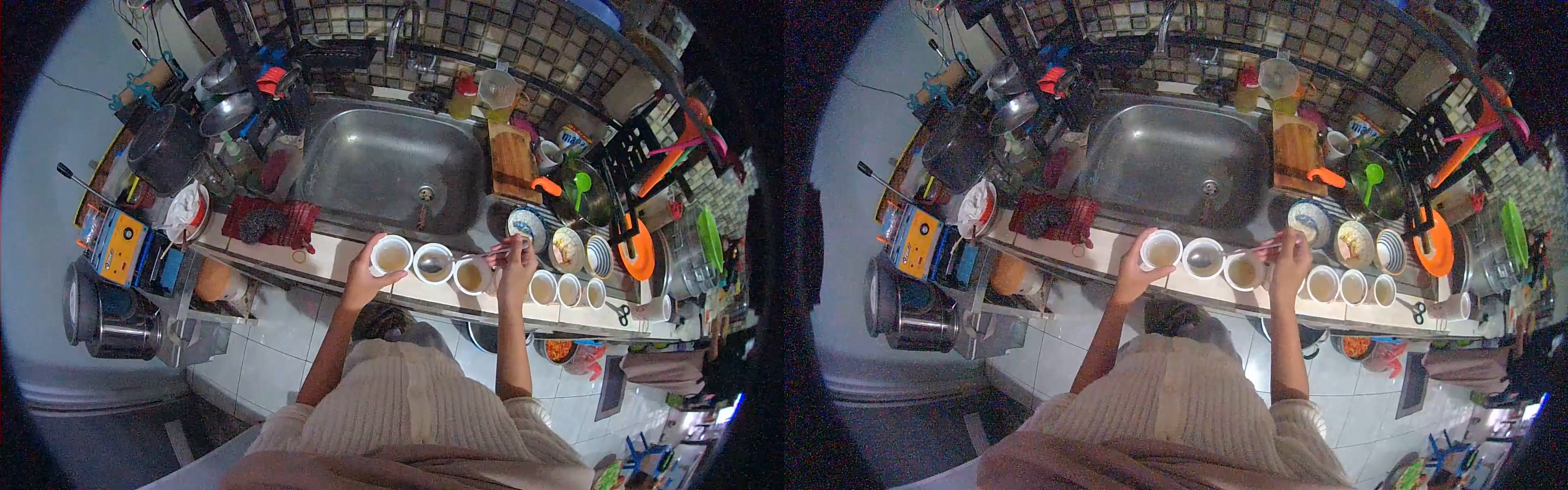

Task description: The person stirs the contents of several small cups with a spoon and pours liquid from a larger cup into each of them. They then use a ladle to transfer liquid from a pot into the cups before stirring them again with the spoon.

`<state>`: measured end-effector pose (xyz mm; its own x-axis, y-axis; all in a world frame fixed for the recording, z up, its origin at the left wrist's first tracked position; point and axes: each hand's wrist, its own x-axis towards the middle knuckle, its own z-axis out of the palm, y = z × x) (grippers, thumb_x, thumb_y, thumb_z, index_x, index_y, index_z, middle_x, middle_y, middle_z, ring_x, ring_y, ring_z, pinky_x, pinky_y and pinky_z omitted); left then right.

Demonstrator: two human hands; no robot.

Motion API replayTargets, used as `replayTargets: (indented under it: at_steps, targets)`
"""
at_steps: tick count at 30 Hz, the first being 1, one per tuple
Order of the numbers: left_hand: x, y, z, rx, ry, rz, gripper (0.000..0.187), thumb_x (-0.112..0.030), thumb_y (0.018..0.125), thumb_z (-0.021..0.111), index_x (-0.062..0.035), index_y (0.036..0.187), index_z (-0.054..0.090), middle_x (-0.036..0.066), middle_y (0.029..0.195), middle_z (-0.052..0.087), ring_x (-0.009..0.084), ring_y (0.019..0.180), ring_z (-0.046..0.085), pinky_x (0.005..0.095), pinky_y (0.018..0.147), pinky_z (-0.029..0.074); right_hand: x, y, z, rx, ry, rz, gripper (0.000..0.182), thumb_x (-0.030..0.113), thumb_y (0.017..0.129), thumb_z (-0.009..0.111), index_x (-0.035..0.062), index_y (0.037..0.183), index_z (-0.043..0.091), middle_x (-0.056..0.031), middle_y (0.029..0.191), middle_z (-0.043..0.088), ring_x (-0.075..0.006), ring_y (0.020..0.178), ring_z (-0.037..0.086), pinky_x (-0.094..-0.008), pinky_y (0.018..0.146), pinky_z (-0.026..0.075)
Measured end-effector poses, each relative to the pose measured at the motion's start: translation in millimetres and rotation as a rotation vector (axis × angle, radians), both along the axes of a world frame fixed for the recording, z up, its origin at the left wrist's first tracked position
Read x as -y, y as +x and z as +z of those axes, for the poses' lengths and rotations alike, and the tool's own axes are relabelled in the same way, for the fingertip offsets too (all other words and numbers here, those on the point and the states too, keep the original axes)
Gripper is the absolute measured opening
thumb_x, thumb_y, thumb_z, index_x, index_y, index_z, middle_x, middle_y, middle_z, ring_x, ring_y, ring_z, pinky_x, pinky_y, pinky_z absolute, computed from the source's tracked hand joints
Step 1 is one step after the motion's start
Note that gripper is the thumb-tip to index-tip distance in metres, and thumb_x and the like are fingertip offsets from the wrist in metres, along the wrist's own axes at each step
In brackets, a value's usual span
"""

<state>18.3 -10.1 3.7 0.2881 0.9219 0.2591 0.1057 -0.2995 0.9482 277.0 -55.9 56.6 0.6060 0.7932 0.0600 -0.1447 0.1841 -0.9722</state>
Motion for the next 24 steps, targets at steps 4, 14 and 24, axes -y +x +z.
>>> replayTargets:
  at_steps: [4,14,24]
  targets:
    - [0,1,0,-0.005,0.047,0.029,0.075,-0.013,0.062,0.08,-0.002,0.124,0.04,0.012,0.111,0.055,0.0178,0.104,0.052,0.0314,0.089,0.041,-4,0,3,-0.014,0.018,-0.02,0.027,0.025,0.092,0.045,-0.0002,0.084,0.049,-0.0122,0.064,0.058,-0.017,0.05,0.057,-0.0251,0.045,0.047]
    - [0,0,-2,0.023,-0.013,-0.014,0.077,-0.009,0.063,0.079,-0.0024,0.127,0.037,0.009,0.116,0.052,0.0165,0.107,0.049,0.0309,0.092,0.039,-10,-60,30,0.017,0.204,0.136,0.018,0.015,0.092,0.046,-0.0012,0.085,0.051,-0.0124,0.071,0.06,-0.0168,0.057,0.061,-0.0264,0.049,0.05]
    - [-1,-1,0,-0.011,-0.004,-0.019,0.075,-0.016,0.062,0.08,-0.0001,0.124,0.04,0.013,0.11,0.056,0.0165,0.102,0.053,0.0297,0.085,0.043,-28,-95,45,1.046,0.431,0.528,0.008,0.007,0.082,0.055,0.0016,0.081,0.062,-0.0092,0.07,0.063,-0.019,0.06,0.063,-0.0269,0.055,0.048]
